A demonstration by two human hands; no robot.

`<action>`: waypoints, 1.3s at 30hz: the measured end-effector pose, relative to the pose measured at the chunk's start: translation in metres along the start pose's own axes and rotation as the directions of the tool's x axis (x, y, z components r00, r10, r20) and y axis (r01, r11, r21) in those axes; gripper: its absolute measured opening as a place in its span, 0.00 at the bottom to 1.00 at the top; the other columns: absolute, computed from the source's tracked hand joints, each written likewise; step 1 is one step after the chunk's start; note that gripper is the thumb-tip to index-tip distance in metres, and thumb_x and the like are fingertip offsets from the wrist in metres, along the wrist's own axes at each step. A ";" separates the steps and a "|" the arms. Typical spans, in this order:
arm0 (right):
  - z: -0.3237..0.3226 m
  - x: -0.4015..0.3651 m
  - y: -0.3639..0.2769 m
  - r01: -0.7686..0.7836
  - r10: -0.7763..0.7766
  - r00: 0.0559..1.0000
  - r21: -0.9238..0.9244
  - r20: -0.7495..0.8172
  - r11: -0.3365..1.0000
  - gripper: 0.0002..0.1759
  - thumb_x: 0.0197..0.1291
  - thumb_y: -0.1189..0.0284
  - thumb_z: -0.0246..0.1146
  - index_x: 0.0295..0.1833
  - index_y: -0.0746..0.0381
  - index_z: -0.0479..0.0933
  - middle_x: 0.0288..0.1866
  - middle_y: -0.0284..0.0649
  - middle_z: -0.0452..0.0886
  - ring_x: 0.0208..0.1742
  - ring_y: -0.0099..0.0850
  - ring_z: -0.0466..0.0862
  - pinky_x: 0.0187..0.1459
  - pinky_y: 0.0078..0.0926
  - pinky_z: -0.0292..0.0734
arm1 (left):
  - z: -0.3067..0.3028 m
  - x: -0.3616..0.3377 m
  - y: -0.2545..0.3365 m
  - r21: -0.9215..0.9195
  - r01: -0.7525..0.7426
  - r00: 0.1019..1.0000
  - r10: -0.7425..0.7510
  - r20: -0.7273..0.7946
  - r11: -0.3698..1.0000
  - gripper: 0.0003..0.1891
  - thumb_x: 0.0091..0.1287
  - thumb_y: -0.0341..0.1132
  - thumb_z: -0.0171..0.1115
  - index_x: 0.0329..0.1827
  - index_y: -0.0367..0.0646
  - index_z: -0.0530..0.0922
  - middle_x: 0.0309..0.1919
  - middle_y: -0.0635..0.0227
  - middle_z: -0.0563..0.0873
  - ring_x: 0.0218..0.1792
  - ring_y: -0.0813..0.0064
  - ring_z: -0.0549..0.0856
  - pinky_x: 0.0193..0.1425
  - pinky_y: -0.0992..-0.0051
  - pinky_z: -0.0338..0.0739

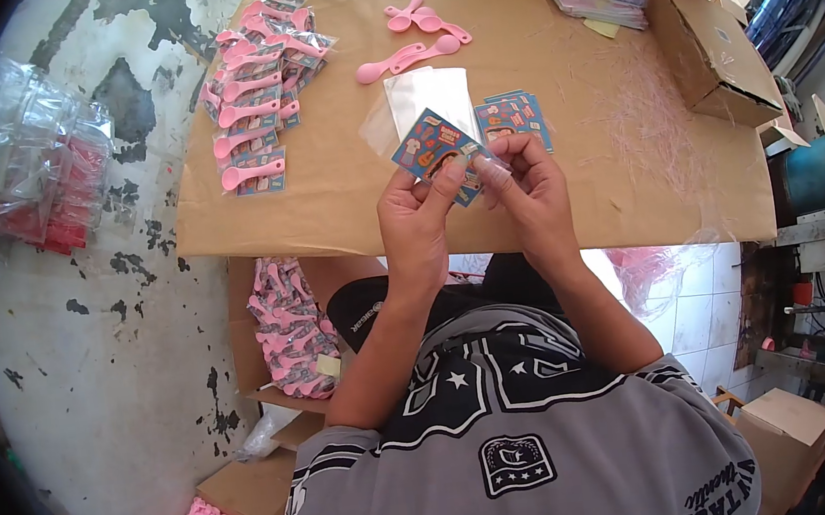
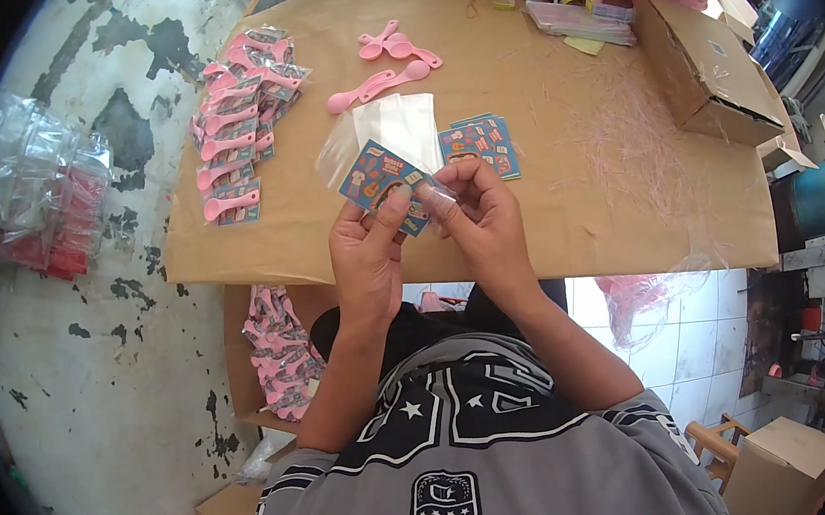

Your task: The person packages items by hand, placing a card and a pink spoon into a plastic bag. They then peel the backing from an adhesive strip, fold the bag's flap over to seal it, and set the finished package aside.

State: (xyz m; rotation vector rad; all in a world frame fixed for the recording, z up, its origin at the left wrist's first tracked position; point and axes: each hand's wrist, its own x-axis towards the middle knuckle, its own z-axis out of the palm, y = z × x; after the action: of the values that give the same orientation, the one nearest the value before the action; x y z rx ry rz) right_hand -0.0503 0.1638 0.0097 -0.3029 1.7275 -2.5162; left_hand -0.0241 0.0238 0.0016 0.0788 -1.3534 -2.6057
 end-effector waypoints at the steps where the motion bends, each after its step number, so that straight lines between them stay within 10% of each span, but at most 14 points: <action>1: 0.002 -0.002 0.001 0.001 -0.001 1.000 0.029 0.005 1.000 0.09 0.74 0.73 0.68 0.54 0.64 0.78 0.44 0.32 0.84 0.39 0.16 0.82 0.39 0.15 0.78 | -0.001 -0.003 0.000 0.015 -0.004 1.000 0.004 0.001 1.000 0.18 0.76 0.28 0.68 0.66 0.36 0.79 0.58 0.61 0.89 0.58 0.73 0.88 0.64 0.69 0.84; 9: 0.002 -0.023 0.001 -0.131 0.129 0.990 0.027 0.055 0.991 0.10 0.73 0.71 0.70 0.49 0.65 0.79 0.39 0.33 0.85 0.34 0.16 0.81 0.33 0.16 0.78 | 0.012 -0.010 0.022 -0.194 -0.018 0.997 0.032 0.070 0.981 0.30 0.79 0.26 0.57 0.83 0.48 0.64 0.73 0.46 0.78 0.73 0.54 0.79 0.74 0.58 0.80; 22: -0.007 -0.031 0.006 -0.223 0.225 0.974 0.108 -0.006 0.969 0.11 0.71 0.71 0.73 0.48 0.63 0.78 0.35 0.30 0.82 0.32 0.14 0.78 0.30 0.16 0.74 | 0.021 0.001 0.000 -0.426 0.048 0.992 0.007 0.126 0.903 0.29 0.81 0.27 0.55 0.83 0.48 0.61 0.52 0.58 0.85 0.53 0.66 0.88 0.66 0.60 0.86; 31: 0.005 -0.024 0.018 0.116 -0.132 0.984 -0.131 -0.122 0.985 0.15 0.62 0.81 0.76 0.49 0.61 0.78 0.41 0.33 0.76 0.39 0.20 0.78 0.39 0.20 0.76 | 0.019 0.008 -0.001 -0.366 0.102 0.993 -0.075 0.089 0.925 0.23 0.83 0.34 0.59 0.76 0.40 0.67 0.43 0.67 0.82 0.46 0.77 0.85 0.62 0.66 0.84; 34: -0.002 -0.022 0.001 0.459 -0.464 0.869 -0.629 0.171 0.628 0.23 0.56 0.84 0.76 0.57 0.60 0.82 0.42 0.39 0.75 0.39 0.28 0.80 0.38 0.24 0.77 | 0.012 0.014 0.004 -0.378 0.098 0.994 -0.105 0.002 0.921 0.21 0.83 0.38 0.60 0.72 0.40 0.70 0.40 0.70 0.82 0.43 0.79 0.84 0.56 0.69 0.85; 39: -0.011 -0.020 -0.005 0.600 -0.464 0.799 -0.569 0.382 0.563 0.15 0.56 0.84 0.75 0.49 0.61 0.88 0.41 0.40 0.78 0.36 0.30 0.82 0.35 0.25 0.77 | -0.033 0.032 0.003 -0.549 0.090 0.991 -0.131 -0.036 0.831 0.18 0.82 0.39 0.62 0.67 0.40 0.74 0.39 0.70 0.82 0.41 0.79 0.83 0.58 0.71 0.83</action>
State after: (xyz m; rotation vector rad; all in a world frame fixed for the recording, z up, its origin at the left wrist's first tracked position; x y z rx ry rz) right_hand -0.0332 0.1790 0.0078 -1.2564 2.7196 -1.8835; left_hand -0.0501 -0.0115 -0.0133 0.1652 -0.5455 -2.9454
